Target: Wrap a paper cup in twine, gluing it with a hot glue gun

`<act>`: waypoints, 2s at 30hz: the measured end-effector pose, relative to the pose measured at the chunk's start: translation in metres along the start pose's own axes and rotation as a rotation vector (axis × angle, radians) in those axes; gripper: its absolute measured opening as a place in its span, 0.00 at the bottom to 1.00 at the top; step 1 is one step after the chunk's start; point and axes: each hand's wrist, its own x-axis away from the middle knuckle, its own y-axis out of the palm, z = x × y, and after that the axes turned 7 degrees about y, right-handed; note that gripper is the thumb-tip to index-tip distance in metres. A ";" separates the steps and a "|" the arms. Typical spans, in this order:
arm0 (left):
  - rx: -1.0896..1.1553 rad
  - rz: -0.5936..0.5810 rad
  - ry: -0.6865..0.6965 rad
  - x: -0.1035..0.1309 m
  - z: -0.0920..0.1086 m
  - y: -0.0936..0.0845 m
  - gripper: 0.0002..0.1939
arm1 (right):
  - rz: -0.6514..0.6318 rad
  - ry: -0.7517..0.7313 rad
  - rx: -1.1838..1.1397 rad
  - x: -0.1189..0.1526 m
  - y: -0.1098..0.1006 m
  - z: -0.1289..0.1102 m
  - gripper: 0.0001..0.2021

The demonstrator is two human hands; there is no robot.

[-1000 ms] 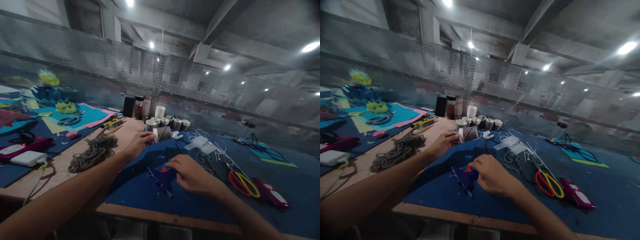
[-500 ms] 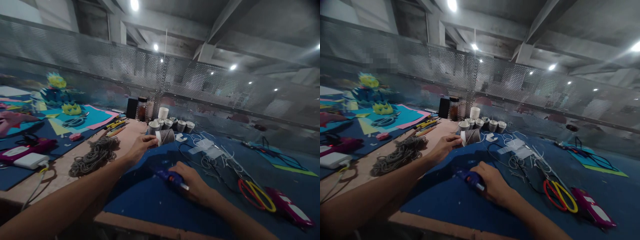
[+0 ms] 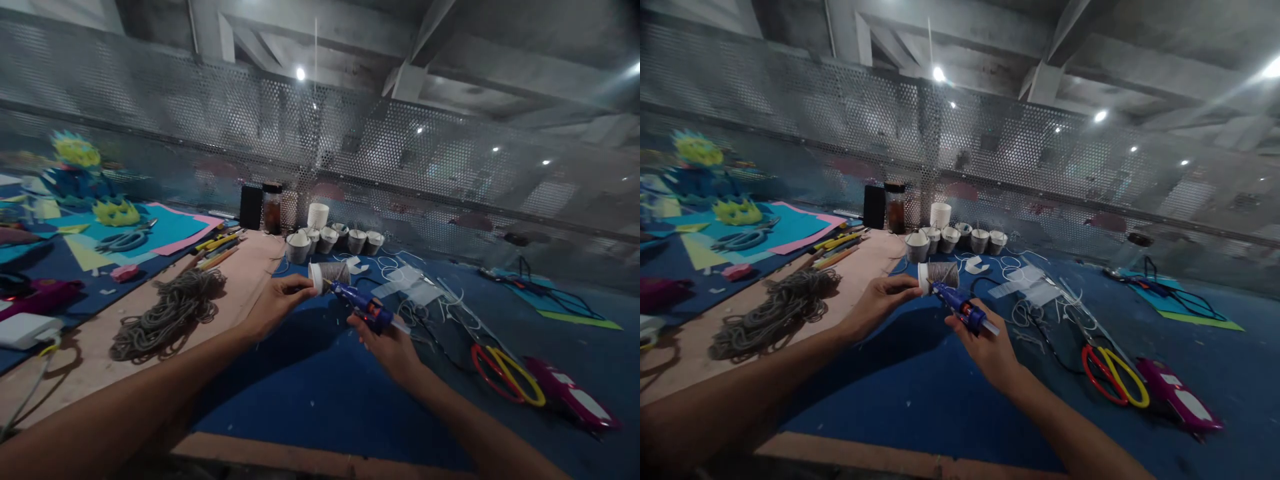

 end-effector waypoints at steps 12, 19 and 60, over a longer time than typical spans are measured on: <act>-0.025 -0.033 0.059 0.003 0.006 0.003 0.06 | 0.043 -0.012 0.119 -0.003 -0.001 -0.007 0.14; -0.045 -0.048 0.141 0.003 -0.001 0.002 0.06 | 0.049 -0.028 0.123 -0.003 -0.001 -0.006 0.14; 0.072 -0.010 -0.020 -0.002 -0.012 -0.003 0.12 | 0.013 -0.080 0.209 -0.001 -0.001 -0.009 0.14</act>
